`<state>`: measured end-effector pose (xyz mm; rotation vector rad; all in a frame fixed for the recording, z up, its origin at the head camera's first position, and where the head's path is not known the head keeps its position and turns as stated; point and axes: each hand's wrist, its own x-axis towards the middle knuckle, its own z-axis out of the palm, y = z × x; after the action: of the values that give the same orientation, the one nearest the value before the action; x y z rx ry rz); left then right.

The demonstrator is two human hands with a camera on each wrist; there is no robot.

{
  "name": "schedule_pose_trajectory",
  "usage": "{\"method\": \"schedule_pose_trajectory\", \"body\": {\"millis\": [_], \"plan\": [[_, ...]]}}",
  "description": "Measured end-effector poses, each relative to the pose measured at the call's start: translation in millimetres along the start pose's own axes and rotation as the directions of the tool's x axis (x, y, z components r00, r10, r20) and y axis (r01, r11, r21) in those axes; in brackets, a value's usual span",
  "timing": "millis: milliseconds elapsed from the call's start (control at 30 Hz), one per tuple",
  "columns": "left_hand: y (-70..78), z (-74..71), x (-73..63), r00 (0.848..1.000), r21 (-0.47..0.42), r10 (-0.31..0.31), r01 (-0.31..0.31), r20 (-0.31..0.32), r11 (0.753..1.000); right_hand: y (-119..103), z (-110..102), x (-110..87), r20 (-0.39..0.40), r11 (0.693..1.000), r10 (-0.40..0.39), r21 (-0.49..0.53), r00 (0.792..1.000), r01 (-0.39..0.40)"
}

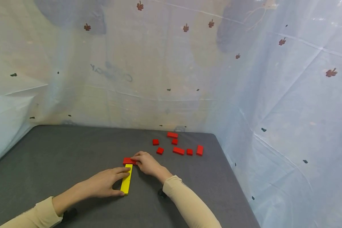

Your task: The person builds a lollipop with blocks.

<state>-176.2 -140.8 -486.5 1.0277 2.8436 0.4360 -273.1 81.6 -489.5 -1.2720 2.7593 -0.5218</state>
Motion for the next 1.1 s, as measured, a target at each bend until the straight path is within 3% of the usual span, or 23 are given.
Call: {"method": "schedule_pose_trajectory", "body": {"millis": [733,1100], "plan": [[-5.6,3.4,-0.4,1.000,-0.021,0.003,-0.003,0.000,1.000,-0.6,0.3,1.9,0.034,0.999,0.030,-0.012,0.999,-0.029],[-9.5,3.3,0.4,1.000,0.003,0.030,-0.030,0.008,1.000,-2.3,-3.6,-4.5,0.028,0.998,0.040,0.039,0.999,-0.041]]}}
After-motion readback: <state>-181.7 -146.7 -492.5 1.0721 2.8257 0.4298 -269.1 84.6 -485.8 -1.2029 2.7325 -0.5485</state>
